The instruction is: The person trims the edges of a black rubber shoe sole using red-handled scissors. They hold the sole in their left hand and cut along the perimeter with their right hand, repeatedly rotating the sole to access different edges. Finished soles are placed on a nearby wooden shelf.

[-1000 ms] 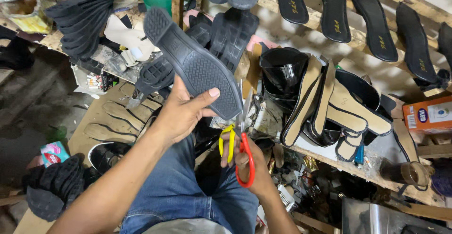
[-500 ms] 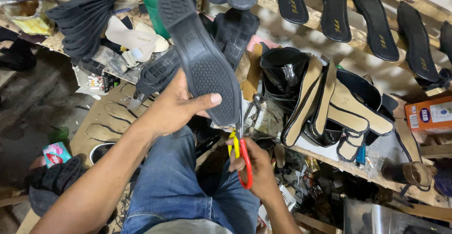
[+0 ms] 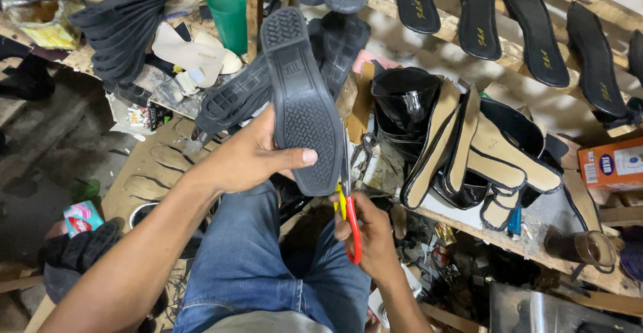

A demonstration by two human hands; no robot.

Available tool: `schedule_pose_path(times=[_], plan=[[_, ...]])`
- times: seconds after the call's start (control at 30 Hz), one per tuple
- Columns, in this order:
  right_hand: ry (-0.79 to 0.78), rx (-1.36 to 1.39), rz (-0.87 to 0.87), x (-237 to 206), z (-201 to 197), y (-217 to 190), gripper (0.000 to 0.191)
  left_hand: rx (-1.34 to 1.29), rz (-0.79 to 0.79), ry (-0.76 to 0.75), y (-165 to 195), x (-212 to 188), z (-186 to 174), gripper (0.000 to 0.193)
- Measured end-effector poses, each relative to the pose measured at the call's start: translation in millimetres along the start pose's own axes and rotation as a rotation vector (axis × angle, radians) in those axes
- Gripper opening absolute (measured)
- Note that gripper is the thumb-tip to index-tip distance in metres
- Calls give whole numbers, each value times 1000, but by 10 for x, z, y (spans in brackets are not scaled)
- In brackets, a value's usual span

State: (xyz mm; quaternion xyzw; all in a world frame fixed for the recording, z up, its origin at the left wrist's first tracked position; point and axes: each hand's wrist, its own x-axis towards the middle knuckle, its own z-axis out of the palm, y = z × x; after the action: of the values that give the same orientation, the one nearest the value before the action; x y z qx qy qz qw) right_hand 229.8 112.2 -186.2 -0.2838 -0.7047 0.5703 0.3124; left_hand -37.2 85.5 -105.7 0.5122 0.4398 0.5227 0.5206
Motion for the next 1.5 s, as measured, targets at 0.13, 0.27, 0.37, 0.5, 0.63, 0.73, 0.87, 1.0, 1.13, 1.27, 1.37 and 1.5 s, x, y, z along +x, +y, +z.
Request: schedule_pose_path(times=[0.13, 0.27, 0.37, 0.5, 0.63, 0.73, 0.87, 1.0, 1.13, 1.27, 1.37, 1.5], plan=[[4, -43, -5, 17, -31, 13, 41, 22, 28, -47, 25, -11, -20, 76], [6, -73, -38, 21, -35, 0, 48, 92, -95, -51, 38, -21, -47, 75], [26, -113, 52, 15, -31, -26, 48, -18, 89, -140, 20, -7, -42, 78], [1, -171, 7, 22, -1, -36, 44, -52, 126, 111, -8, 38, -5, 63], [-15, -135, -123, 18, 46, 16, 47, -3, 239, 64, -39, 34, 90, 73], [-20, 16, 24, -15, 33, 68, 35, -14, 237, 37, -71, -5, 152, 70], [-18, -31, 40, -45, -25, 108, 43, 0, 202, 40, -81, -5, 121, 65], [-19, 8, 33, -56, 12, 145, 44, -168, 78, 121, -78, 10, 129, 54], [22, -97, -184, -26, 39, 194, 59, -156, 69, 105, -63, 19, 202, 59], [56, 155, 223, -58, 48, 182, 16, -177, 42, 119, -53, -11, 224, 64], [8, 69, 103, -23, 40, 134, 29, -222, 2, 204, -52, 2, 204, 59], [-11, -93, -93, 3, 51, 85, 34, -257, 19, 161, -88, -8, 223, 69]])
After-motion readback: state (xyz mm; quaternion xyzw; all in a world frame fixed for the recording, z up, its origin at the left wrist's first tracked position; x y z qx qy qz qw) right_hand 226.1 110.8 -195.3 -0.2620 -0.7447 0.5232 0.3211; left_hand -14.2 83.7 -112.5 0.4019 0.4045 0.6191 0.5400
